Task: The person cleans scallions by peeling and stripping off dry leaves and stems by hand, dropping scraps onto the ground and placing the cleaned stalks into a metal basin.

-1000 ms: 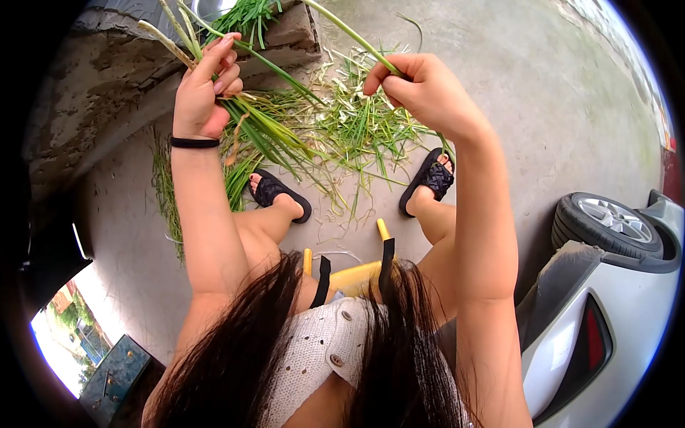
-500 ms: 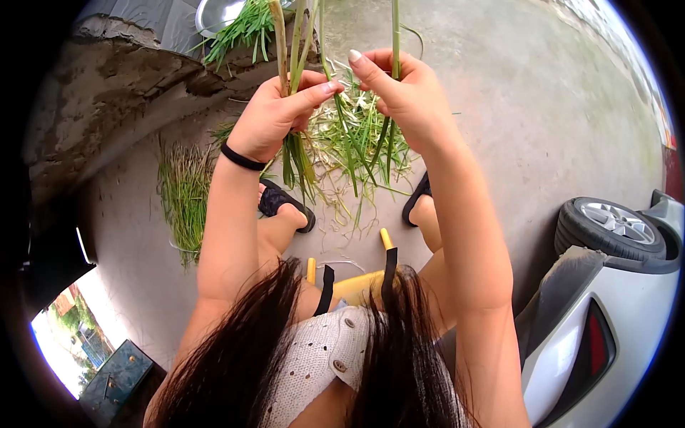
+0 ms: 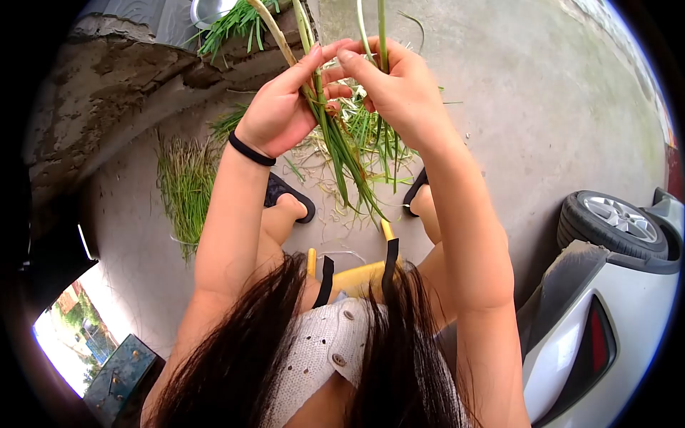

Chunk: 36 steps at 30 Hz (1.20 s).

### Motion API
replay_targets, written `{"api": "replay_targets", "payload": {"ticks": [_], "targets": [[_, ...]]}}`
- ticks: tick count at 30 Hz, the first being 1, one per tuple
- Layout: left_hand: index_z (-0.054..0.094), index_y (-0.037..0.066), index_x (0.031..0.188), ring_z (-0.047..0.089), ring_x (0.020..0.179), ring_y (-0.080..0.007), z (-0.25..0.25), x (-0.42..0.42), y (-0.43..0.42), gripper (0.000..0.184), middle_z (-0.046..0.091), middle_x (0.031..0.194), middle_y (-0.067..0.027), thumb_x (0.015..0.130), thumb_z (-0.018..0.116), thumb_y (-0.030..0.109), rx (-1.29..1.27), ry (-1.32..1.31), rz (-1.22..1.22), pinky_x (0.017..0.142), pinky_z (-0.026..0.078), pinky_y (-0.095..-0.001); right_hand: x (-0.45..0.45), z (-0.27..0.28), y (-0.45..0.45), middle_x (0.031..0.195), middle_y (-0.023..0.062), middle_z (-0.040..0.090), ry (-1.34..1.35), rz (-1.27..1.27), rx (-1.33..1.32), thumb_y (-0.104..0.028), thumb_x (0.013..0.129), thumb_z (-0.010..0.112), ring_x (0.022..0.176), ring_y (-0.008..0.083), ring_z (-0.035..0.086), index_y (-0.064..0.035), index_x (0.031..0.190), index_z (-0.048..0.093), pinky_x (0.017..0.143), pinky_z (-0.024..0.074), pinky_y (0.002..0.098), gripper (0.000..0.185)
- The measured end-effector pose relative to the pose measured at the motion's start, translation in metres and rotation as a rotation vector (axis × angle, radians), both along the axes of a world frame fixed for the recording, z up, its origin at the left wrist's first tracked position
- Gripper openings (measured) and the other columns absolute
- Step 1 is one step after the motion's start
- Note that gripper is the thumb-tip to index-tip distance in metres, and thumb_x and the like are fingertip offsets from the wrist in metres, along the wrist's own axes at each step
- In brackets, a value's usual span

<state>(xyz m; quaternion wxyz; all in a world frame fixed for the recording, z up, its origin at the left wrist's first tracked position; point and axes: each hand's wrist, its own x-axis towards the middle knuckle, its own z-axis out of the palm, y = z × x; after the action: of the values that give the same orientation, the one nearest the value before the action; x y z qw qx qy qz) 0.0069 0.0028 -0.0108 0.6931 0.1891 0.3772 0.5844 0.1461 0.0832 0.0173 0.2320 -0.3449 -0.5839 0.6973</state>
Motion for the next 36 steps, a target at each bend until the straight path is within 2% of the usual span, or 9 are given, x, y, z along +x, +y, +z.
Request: {"api": "replay_targets", "payload": {"ticks": [4, 8, 12, 15, 18, 21, 24, 26, 36], "targets": [[0.040, 0.005, 0.130, 0.052, 0.100, -0.0159, 0.002, 0.007, 0.001, 0.044, 0.054, 0.112, -0.0065, 0.097, 0.031, 0.033, 0.010, -0.026, 0.044, 0.091, 0.039, -0.0311, -0.004, -0.012, -0.007, 0.074, 0.0042, 0.062, -0.095, 0.119, 0.089, -0.016, 0.079, 0.067, 0.066, 0.0074, 0.056, 0.0017, 0.087, 0.062, 0.058, 0.0441, 0.0225, 0.020], [0.047, 0.002, 0.122, 0.054, 0.097, -0.0144, 0.003, -0.005, -0.002, 0.041, 0.058, 0.103, -0.0070, 0.097, 0.034, 0.032, 0.024, 0.088, 0.094, 0.085, 0.043, -0.0296, -0.001, -0.005, -0.002, 0.072, 0.0023, 0.061, -0.116, -0.038, 0.086, -0.021, 0.077, 0.071, 0.061, 0.0076, 0.053, 0.0008, 0.088, 0.063, 0.055, 0.0419, 0.0212, 0.026], [0.054, 0.002, 0.111, 0.057, 0.088, -0.0150, -0.004, -0.021, -0.003, 0.037, 0.059, 0.098, -0.0073, 0.095, 0.040, 0.032, -0.060, 0.644, 0.372, 0.073, 0.046, -0.0271, 0.009, -0.008, 0.014, 0.070, -0.0011, 0.060, -0.052, -0.150, 0.034, -0.027, 0.074, 0.074, 0.053, 0.0035, 0.044, -0.0020, 0.088, 0.064, 0.047, 0.0339, 0.0182, 0.030], [0.059, 0.003, 0.104, 0.057, 0.074, -0.0123, -0.001, -0.032, -0.005, 0.030, 0.060, 0.081, -0.0033, 0.094, 0.045, 0.027, -0.108, 1.140, 0.536, 0.070, 0.045, -0.0254, 0.011, -0.005, 0.020, 0.068, -0.0030, 0.059, -0.028, -0.197, 0.037, -0.028, 0.073, 0.075, 0.052, 0.0007, 0.040, -0.0037, 0.086, 0.065, 0.045, 0.0294, 0.0175, 0.029], [0.061, 0.002, 0.099, 0.054, 0.067, -0.0099, 0.002, -0.033, -0.009, 0.027, 0.058, 0.071, 0.0000, 0.092, 0.050, 0.026, -0.055, 1.655, 0.511, 0.063, 0.043, -0.0242, 0.012, -0.004, 0.021, 0.067, -0.0036, 0.058, -0.038, -0.211, 0.071, -0.027, 0.073, 0.075, 0.053, 0.0009, 0.040, -0.0033, 0.085, 0.066, 0.046, 0.0293, 0.0180, 0.028], [0.065, 0.005, 0.088, 0.047, 0.056, -0.0077, 0.004, -0.019, -0.005, 0.021, 0.055, 0.062, 0.0009, 0.087, 0.058, 0.025, 0.045, 1.187, 0.297, 0.054, 0.040, -0.0239, 0.011, 0.000, 0.015, 0.067, -0.0042, 0.058, -0.108, -0.158, 0.087, -0.024, 0.074, 0.074, 0.055, 0.0010, 0.040, -0.0025, 0.086, 0.067, 0.048, 0.0291, 0.0187, 0.026], [0.064, 0.003, 0.092, 0.049, 0.064, -0.0039, 0.015, 0.001, -0.003, 0.018, 0.060, 0.074, 0.0015, 0.083, 0.065, 0.019, 0.063, 0.822, 0.119, 0.056, 0.038, -0.0203, 0.007, -0.001, 0.010, 0.072, -0.0001, 0.063, -0.054, -0.078, 0.107, -0.018, 0.077, 0.071, 0.064, 0.0040, 0.051, -0.0020, 0.087, 0.068, 0.055, 0.0382, 0.0198, 0.019], [0.064, 0.004, 0.092, 0.048, 0.065, -0.0030, 0.014, 0.005, -0.002, 0.018, 0.058, 0.074, 0.0024, 0.081, 0.067, 0.018, 0.071, 0.847, 0.124, 0.056, 0.038, -0.0193, 0.004, 0.000, 0.007, 0.075, 0.0022, 0.064, -0.023, -0.053, 0.095, -0.014, 0.079, 0.068, 0.069, 0.0061, 0.055, -0.0010, 0.087, 0.067, 0.060, 0.0426, 0.0206, 0.016], [0.061, 0.005, 0.087, 0.051, 0.069, -0.0035, 0.015, 0.000, -0.003, 0.016, 0.059, 0.078, 0.0029, 0.082, 0.067, 0.019, 0.023, 0.633, 0.073, 0.058, 0.038, -0.0180, 0.007, -0.012, 0.010, 0.065, 0.0004, 0.060, -0.065, -0.115, 0.386, -0.017, 0.082, 0.064, 0.059, 0.0039, 0.046, -0.0023, 0.086, 0.065, 0.052, 0.0370, 0.0215, 0.015]]}}
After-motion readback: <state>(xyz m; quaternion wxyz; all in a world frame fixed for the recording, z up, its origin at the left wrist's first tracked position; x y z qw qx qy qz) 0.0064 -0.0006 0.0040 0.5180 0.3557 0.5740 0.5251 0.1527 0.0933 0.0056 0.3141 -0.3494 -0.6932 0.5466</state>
